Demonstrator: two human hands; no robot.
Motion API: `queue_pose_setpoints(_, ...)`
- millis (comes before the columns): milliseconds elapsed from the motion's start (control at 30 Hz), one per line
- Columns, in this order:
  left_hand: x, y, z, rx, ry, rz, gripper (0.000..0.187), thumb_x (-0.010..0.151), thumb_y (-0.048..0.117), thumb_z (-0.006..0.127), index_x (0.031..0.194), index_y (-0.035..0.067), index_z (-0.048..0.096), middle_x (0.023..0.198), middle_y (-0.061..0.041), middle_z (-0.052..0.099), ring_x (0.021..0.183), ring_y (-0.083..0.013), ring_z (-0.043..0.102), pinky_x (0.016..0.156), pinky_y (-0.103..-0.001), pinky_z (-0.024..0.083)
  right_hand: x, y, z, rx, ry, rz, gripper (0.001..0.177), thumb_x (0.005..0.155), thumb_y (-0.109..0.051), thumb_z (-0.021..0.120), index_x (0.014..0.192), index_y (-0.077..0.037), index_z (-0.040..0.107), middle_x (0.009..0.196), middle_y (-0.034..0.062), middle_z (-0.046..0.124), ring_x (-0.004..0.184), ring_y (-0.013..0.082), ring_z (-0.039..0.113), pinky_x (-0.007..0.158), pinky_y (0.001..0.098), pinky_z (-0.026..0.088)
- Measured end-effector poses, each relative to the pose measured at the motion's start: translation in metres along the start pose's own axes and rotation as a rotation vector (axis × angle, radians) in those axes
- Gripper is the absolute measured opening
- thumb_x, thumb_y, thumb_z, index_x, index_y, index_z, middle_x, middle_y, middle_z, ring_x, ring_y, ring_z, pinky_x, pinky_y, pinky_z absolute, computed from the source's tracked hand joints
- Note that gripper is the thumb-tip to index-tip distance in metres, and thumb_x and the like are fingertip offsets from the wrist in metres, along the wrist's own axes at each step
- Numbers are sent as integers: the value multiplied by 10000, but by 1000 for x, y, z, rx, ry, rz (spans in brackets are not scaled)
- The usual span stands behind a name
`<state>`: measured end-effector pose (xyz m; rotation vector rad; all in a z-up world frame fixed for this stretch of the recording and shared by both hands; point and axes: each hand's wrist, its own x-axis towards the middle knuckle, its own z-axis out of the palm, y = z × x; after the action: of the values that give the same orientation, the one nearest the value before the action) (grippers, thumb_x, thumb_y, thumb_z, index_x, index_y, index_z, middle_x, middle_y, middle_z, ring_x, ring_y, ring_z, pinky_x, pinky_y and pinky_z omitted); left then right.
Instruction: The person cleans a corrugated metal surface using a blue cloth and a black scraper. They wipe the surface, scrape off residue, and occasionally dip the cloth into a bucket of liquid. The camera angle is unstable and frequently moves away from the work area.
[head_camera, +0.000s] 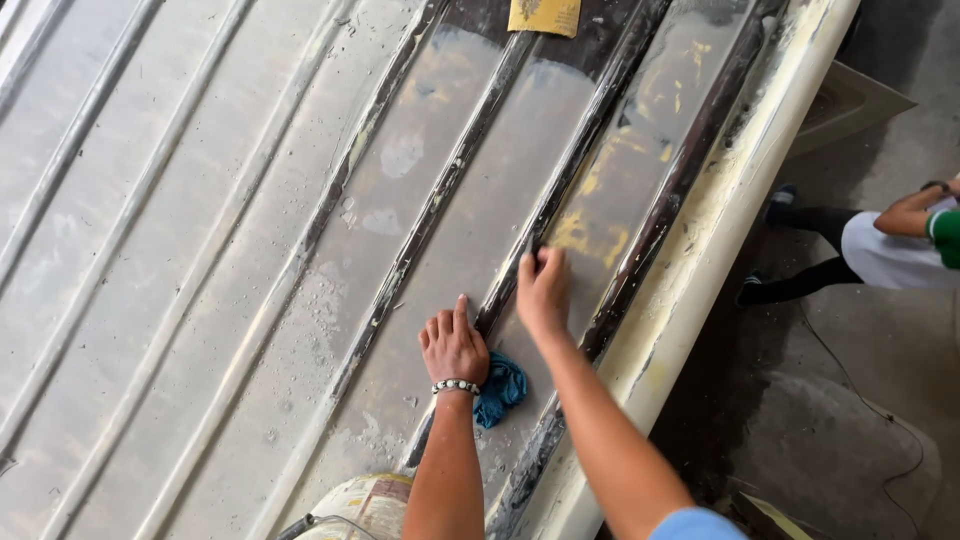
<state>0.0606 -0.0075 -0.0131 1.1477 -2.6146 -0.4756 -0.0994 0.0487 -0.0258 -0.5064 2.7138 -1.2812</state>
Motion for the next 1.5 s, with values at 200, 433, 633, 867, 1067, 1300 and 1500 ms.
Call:
queue_pose_setpoints(200, 0, -1, -2, -19, 20, 32, 536, 829, 185, 602, 1359, 108, 597, 1103, -100, 628, 1075, -317, 564, 948, -480, 411, -81, -18, -3, 96, -147, -1, 301, 954, -238, 644, 1074, 3, 508, 1063, 245, 580, 993, 419, 581, 859, 501, 480)
queue_pose_setpoints(433, 3, 8, -13, -26, -66, 126, 512, 893, 188, 580, 1405, 176, 592, 1097, -79, 641, 1054, -300, 579, 938, -454, 425, -33, -22, -12, -1, -27, 51, 300, 1015, -269, 606, 1102, 0, 507, 1099, 252, 580, 993, 420, 587, 870, 506, 492)
queue_pose_setpoints(633, 4, 3, -3, -83, -12, 76, 325, 902, 180, 587, 1212, 83, 605, 1079, -115, 642, 1025, -330, 574, 903, -467, 417, -57, -13, -4, 99, -169, 35, 323, 961, -263, 628, 1082, 10, 507, 1058, 259, 588, 989, 431, 593, 843, 514, 491)
queue_pose_setpoints(867, 1, 5, -8, -115, -6, 62, 171, 899, 142, 585, 1063, 94, 577, 1034, -115, 633, 1008, -330, 581, 894, -455, 424, -60, -22, -7, 49, -78, 48, 299, 994, -257, 616, 1089, 1, 498, 1074, 247, 580, 995, 434, 577, 858, 512, 479)
queue_pose_setpoints(1067, 7, 7, -9, -124, 22, 69, 188, 879, 144, 595, 1059, 92, 579, 1029, -102, 637, 1001, -329, 582, 884, -466, 422, -23, 1, -2, 64, -116, 42, 318, 989, -280, 621, 1091, -5, 496, 1056, 229, 578, 979, 418, 578, 850, 504, 478)
queue_pose_setpoints(1300, 2, 1, -3, -131, 32, 58, 213, 864, 145, 611, 1068, 92, 582, 1050, -103, 637, 1013, -329, 582, 874, -459, 424, -90, -27, -4, 62, -151, 59, 323, 983, -259, 614, 1119, 3, 484, 1078, 246, 559, 996, 422, 574, 839, 507, 482)
queue_pose_setpoints(1500, 4, 8, -13, -144, 44, 79, 208, 871, 108, 577, 1078, 88, 587, 1063, -99, 635, 1040, -326, 583, 898, -457, 423, -33, -20, -5, 36, -165, 117, 310, 998, -288, 610, 1074, -11, 494, 1034, 207, 592, 979, 424, 581, 844, 515, 476)
